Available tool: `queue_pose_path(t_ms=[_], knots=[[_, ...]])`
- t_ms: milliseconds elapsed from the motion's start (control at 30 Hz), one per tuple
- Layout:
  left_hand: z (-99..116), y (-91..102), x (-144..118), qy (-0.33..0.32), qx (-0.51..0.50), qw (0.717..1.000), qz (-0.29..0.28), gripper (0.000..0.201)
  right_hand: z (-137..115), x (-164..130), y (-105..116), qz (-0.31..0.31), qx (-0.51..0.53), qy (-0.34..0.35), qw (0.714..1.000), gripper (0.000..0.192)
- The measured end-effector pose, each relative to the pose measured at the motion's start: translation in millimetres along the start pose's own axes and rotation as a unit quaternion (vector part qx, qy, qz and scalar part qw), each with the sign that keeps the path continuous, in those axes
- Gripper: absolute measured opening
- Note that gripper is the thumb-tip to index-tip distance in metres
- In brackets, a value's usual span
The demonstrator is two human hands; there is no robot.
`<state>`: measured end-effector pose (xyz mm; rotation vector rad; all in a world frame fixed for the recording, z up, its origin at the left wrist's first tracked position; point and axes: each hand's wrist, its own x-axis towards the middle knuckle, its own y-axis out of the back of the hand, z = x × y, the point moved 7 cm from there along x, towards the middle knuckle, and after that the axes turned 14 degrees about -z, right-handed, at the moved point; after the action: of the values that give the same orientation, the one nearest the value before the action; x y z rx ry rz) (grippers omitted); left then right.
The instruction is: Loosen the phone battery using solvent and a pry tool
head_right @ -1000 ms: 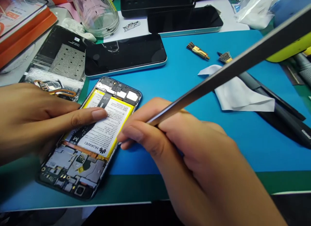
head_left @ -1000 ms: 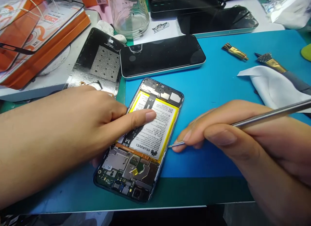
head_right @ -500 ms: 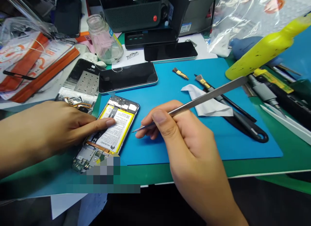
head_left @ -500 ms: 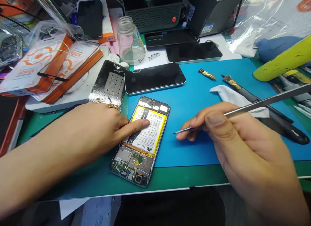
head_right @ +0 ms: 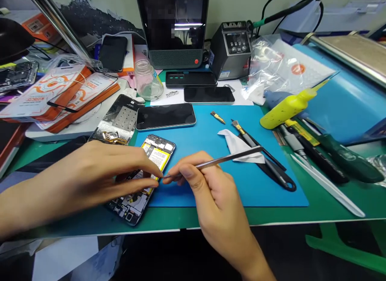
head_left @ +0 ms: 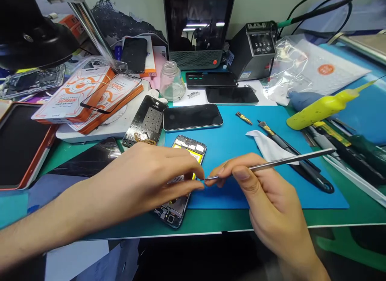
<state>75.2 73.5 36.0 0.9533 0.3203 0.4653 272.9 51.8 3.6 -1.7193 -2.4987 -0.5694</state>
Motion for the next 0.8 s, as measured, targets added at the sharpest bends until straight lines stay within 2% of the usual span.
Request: queue_pose_path(t_ms=[233,400,500,567,600,700,733,800], knots=[[-3,2.1,0,0.005,-0.036,0.999,0.020,0.017,-3,-2,-3,-0.003,0.021,0.015,1.000,0.025],[-11,18.5,-2,0.013,-0.022,0.997,0.075,0.013,-1,-7,4,0.077,0.042,0.030,0.996,0.028],[-24,28.7,-6,0.036,-0.014,0.992,0.122,0.011,4,-7,5,0.095,0.021,-0.001,0.995,0.026],[-32,33.2,-7,0.085,0.046,0.985,0.145,0.019,8,-7,2,0.077,-0.002,-0.032,0.997,0.024],[-37,34.0,-7,0.134,0.101,0.975,0.142,0.025,9,-7,1,0.068,-0.012,-0.042,0.997,0.024],[-52,32.2,-8,0.302,0.262,0.913,0.078,0.052,9,-8,0,0.048,-0.030,-0.051,0.997,0.025],[-56,31.4,-10,0.339,0.283,0.895,0.060,0.060,8,-8,0,0.042,-0.034,-0.054,0.997,0.025],[-60,30.7,-14,0.367,0.296,0.880,0.063,0.071,7,-8,-3,0.025,-0.043,-0.056,0.997,0.025]])
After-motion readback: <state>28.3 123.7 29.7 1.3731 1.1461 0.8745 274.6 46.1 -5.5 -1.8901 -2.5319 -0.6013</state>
